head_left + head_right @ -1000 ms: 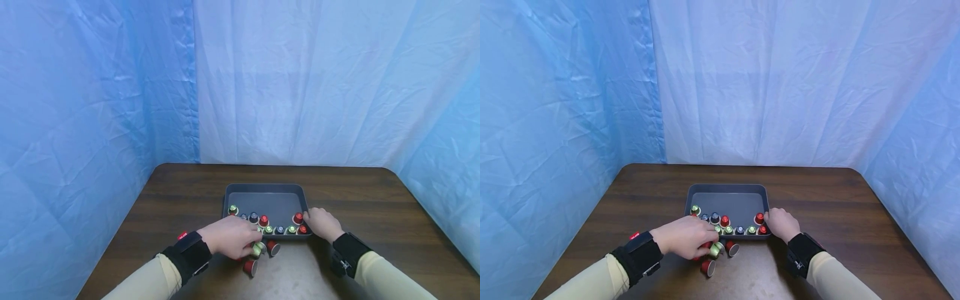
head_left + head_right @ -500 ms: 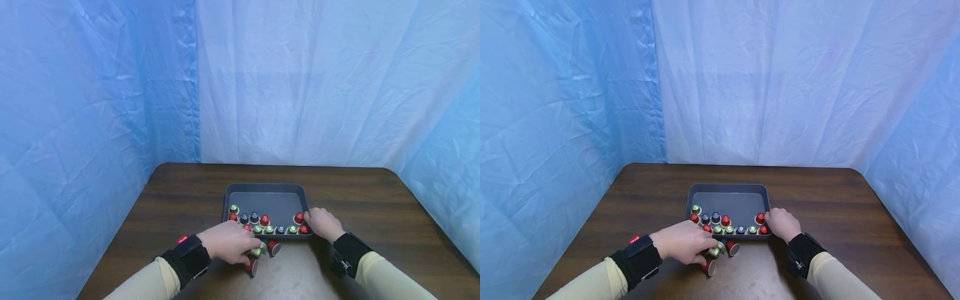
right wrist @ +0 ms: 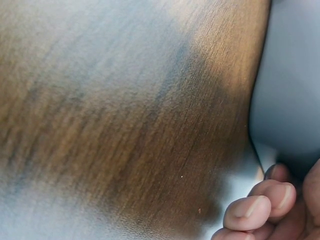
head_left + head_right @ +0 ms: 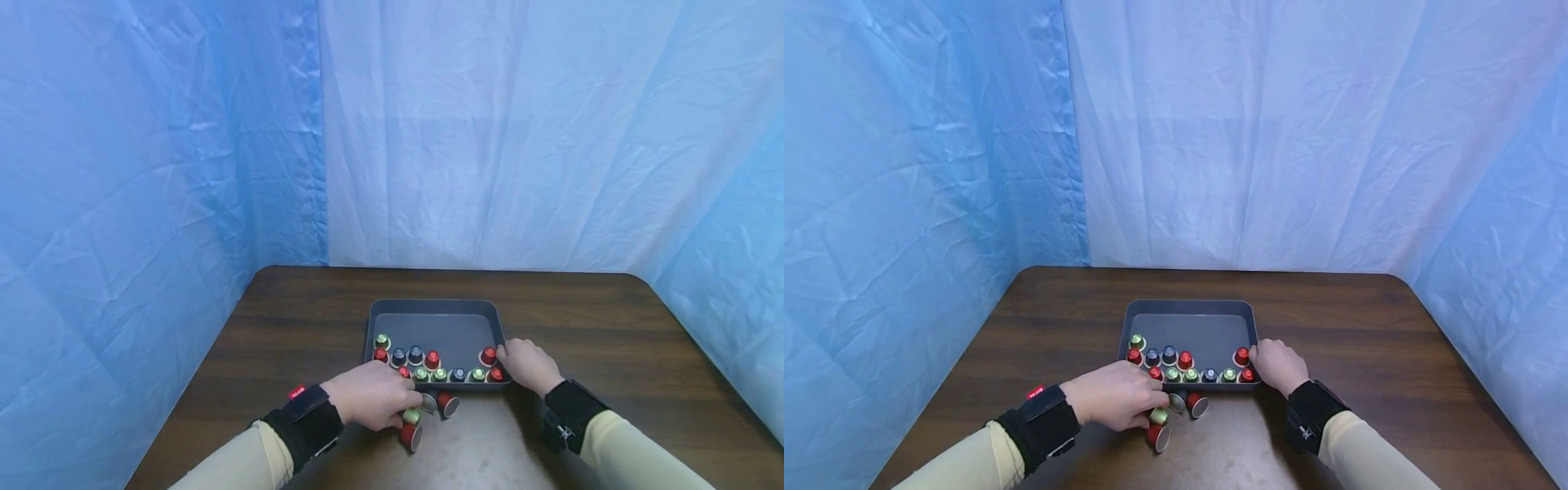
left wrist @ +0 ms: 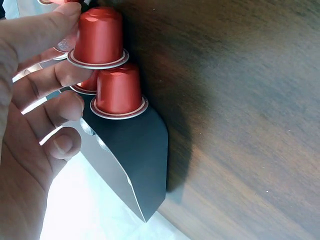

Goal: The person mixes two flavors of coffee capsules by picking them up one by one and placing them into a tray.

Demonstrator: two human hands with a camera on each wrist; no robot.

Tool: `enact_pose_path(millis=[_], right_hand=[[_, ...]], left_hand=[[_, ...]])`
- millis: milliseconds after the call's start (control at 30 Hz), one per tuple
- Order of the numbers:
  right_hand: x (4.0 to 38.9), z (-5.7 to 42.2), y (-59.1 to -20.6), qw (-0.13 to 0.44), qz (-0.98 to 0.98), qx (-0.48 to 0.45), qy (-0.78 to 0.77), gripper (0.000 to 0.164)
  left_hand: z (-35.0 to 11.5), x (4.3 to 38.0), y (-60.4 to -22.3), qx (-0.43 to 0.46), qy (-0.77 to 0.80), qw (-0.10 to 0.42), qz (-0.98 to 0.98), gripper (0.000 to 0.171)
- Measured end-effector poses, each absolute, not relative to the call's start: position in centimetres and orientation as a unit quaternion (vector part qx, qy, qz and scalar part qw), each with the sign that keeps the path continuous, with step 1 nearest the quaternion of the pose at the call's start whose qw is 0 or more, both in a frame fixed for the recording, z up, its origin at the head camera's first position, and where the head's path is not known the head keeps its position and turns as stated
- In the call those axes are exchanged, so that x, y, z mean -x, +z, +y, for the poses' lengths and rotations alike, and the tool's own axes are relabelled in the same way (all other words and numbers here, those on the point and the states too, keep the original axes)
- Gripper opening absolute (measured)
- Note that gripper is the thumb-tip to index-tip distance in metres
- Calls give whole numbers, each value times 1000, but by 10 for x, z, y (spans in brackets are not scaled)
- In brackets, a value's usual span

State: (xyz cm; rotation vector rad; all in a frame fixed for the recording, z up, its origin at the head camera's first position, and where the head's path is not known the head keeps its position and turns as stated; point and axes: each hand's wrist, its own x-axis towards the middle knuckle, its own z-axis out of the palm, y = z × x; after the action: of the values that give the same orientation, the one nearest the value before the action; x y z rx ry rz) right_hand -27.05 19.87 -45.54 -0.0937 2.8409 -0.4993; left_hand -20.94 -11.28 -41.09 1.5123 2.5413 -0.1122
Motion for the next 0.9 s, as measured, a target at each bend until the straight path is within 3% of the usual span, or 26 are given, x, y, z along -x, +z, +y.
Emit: enact_pose_path(millis=[900], right_hand=[[271, 200, -457, 121, 976, 35, -176, 35]], left_hand=[[-111, 208, -416, -508, -72, 82, 854, 30]])
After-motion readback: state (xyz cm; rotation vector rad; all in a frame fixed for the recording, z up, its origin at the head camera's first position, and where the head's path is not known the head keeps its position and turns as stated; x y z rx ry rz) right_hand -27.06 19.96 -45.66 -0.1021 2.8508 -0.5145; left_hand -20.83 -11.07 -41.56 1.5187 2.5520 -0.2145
